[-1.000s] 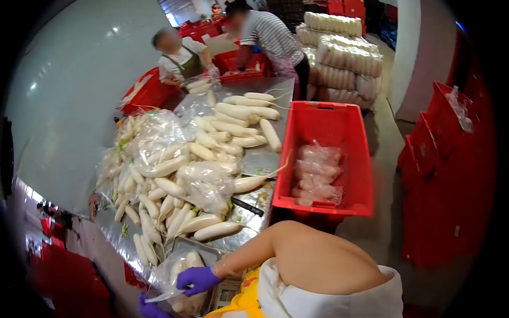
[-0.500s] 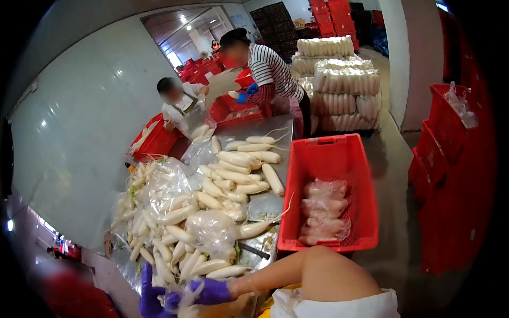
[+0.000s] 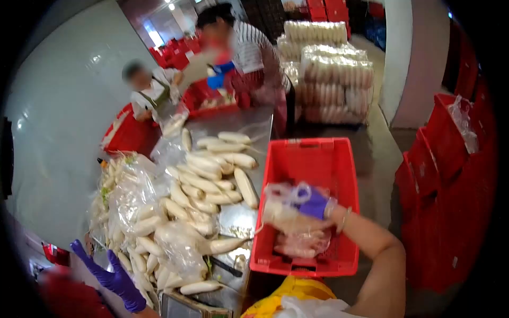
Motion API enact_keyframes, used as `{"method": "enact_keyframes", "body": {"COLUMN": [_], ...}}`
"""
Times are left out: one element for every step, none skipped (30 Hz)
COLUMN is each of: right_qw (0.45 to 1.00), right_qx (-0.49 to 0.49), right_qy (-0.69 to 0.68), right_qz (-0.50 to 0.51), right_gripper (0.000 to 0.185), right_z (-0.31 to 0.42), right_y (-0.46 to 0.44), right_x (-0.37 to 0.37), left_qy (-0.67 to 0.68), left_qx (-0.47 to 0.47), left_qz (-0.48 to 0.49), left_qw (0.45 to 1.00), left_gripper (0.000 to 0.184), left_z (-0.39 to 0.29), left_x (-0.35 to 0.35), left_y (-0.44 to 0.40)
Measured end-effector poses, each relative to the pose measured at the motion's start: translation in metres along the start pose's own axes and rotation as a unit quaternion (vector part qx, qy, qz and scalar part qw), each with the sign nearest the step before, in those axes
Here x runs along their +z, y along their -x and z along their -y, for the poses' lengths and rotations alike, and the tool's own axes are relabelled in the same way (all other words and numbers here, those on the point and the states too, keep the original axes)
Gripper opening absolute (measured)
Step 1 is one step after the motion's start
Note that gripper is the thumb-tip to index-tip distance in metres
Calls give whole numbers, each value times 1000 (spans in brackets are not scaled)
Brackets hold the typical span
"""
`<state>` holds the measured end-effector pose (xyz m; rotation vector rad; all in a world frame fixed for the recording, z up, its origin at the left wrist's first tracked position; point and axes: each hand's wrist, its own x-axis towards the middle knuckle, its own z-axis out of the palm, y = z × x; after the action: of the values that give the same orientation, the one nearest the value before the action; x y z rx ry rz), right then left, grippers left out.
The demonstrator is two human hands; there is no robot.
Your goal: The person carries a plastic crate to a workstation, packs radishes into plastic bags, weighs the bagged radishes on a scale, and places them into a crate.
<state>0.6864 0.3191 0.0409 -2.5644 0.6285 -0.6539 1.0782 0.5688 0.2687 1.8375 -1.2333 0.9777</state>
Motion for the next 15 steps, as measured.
{"method": "enact_keyframes", "body": {"right_qw": [994,990,997,990,985,978,971,965,959,949,950,959,965,957,958], "right_qx": [26,-20,72,137,127,165,195,223,248,254,255,236,215,280,276], "right_qy": [91,137,-2,6,-75,-81,-85,-92,-97,-107,-112,-69,-26,-26,-31], "right_qz": [51,-41,-32,-38,-90,-98,-108,-99,-91,-151,-142,-143,-146,-74,-72], "right_gripper": [36,24,17,16,15,16,16,19,21,24,24,25,26,28,28], "right_z": [-17,-43,-120,-127,-155,-183,-208,-222,-236,-262,-281,-298,-301,-297,-301], "right_y": [-9,-12,10,7,7,7,3,-2,-9,-5,-5,-7,-15,-27,-32], "right_x": [-16,-7,26,14,21,29,35,38,39,59,74,83,83,83,90], "left_qy": [-19,-91,-75,-76,-75,-93,-96,-80,-65,-87,-92,-95,-98,-102,-106], "left_qx": [-11,3,36,44,51,64,63,16,-34,-38,-43,-54,-64,-66,-77], "left_qz": [51,100,128,169,203,221,232,271,306,320,326,334,338,338,340], "left_qw": [998,991,988,982,975,969,966,959,949,943,940,936,934,933,931], "left_gripper": [70,70,67,67,67,66,66,67,68,67,67,70,73,73,70], "left_z": [-5,-13,-1,9,17,21,22,22,21,17,10,4,-1,-4,-5], "left_x": [9,14,22,26,29,32,34,32,30,26,25,22,24,28,30], "left_y": [6,13,25,39,52,62,72,79,85,88,86,83,81,82,83]}}
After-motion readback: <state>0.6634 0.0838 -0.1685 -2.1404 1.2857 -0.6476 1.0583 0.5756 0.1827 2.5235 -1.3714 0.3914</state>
